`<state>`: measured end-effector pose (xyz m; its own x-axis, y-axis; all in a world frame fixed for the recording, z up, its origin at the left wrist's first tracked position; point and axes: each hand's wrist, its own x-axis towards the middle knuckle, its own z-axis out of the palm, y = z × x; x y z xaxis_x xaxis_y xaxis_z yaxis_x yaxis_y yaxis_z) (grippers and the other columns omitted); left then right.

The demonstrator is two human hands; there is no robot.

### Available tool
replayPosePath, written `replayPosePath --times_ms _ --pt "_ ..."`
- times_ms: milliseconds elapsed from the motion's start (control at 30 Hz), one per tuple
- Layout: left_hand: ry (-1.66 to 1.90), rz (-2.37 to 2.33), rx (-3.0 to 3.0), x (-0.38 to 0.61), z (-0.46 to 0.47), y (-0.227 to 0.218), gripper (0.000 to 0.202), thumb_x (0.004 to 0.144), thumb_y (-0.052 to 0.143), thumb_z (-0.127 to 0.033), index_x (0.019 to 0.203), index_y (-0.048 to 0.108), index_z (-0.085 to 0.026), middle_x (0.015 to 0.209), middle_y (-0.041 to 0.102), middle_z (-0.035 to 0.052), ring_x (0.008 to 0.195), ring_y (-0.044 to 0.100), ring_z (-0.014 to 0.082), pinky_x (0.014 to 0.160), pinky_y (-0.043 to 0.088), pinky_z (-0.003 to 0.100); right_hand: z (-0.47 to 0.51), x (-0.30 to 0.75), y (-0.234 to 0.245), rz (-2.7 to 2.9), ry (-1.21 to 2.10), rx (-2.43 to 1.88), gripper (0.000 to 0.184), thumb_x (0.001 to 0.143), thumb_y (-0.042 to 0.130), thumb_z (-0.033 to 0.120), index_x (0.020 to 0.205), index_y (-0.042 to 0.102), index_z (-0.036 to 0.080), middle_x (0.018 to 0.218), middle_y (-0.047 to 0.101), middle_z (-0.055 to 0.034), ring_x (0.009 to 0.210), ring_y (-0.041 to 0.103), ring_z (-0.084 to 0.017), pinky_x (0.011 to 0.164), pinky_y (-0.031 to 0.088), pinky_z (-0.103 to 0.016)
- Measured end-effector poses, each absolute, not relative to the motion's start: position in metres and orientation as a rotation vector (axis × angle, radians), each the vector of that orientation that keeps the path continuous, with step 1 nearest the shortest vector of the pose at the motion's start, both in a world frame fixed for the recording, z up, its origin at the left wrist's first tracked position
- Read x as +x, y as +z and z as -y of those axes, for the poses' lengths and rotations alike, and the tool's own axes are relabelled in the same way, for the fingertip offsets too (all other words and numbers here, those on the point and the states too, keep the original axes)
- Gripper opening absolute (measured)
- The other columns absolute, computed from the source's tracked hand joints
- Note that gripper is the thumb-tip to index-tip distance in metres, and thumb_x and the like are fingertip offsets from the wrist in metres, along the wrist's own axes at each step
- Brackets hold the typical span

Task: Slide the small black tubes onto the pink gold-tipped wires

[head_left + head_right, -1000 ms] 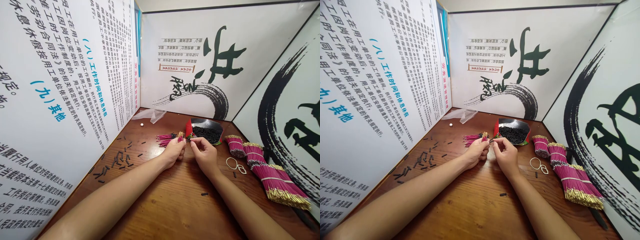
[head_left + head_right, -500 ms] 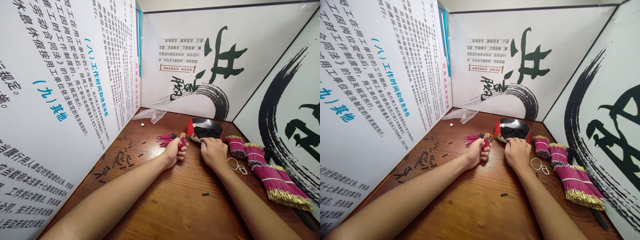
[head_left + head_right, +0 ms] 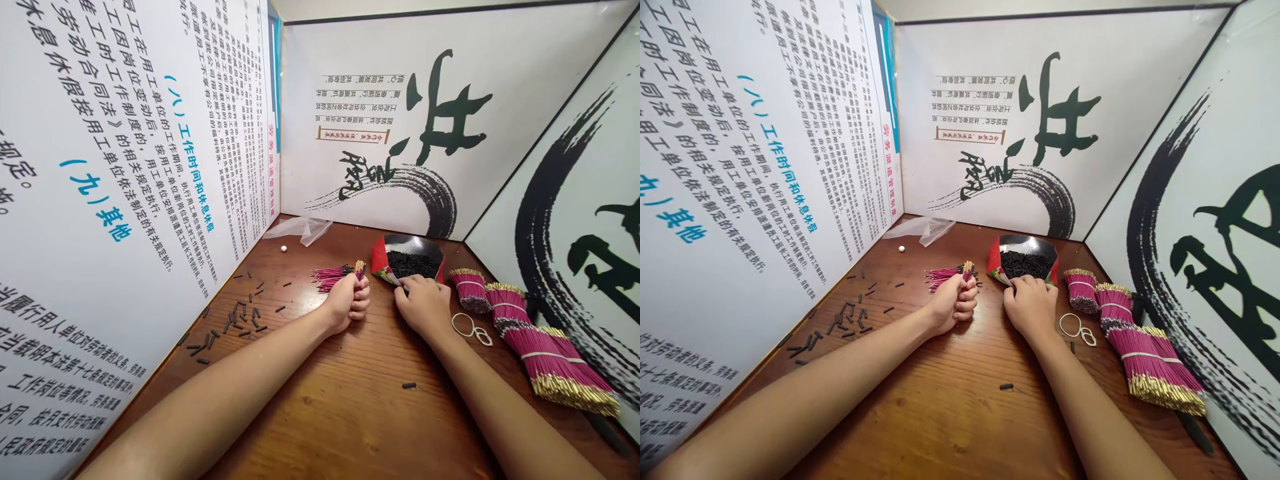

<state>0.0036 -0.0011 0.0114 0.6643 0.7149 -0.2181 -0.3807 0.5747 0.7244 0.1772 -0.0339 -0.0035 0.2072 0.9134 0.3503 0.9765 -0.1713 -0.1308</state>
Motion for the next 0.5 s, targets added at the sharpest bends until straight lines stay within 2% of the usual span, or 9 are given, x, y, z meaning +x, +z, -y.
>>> replayPosePath --times_ms 100,267,500 --pt "0.694 -0.485 0.697 0.0023 0.0013 0.0112 0.007 0.067 0.040 -0.021 0.069 0.033 -0.020 0.057 0.020 -0.0068 0.042 0.010 0.0068 0.038 0.007 0.018 0.0336 0.1768 -0.0039 1.768 -0.273 -2.163 0.031 0.089 0.045 0.026 0.098 0.073 0.018 0.108 0.071 -0.0075 0.100 0.058 -0.025 0.090 0.029 -0.042" --pt "0.780 -0.438 0.776 0.0036 0.0028 0.0084 0.004 0.067 0.040 -0.019 0.071 0.042 -0.017 0.061 0.029 -0.0034 0.048 0.025 0.0074 0.045 0.023 0.018 0.0327 0.1773 -0.0048 1.769 -0.273 -2.165 0.030 0.088 0.047 0.028 0.098 0.073 0.018 0.108 0.071 -0.0078 0.100 0.059 -0.025 0.091 0.030 -0.043" --pt "0.718 -0.490 0.939 0.0103 0.0012 0.0022 0.008 0.073 0.040 -0.014 0.066 0.039 -0.018 0.057 0.028 -0.0048 0.048 0.024 0.0070 0.047 0.021 0.019 0.0327 0.1780 -0.0056 1.782 -0.269 -2.166 0.032 0.088 0.046 0.028 0.103 0.073 0.017 0.108 0.071 -0.0081 0.102 0.059 -0.026 0.091 0.031 -0.043"
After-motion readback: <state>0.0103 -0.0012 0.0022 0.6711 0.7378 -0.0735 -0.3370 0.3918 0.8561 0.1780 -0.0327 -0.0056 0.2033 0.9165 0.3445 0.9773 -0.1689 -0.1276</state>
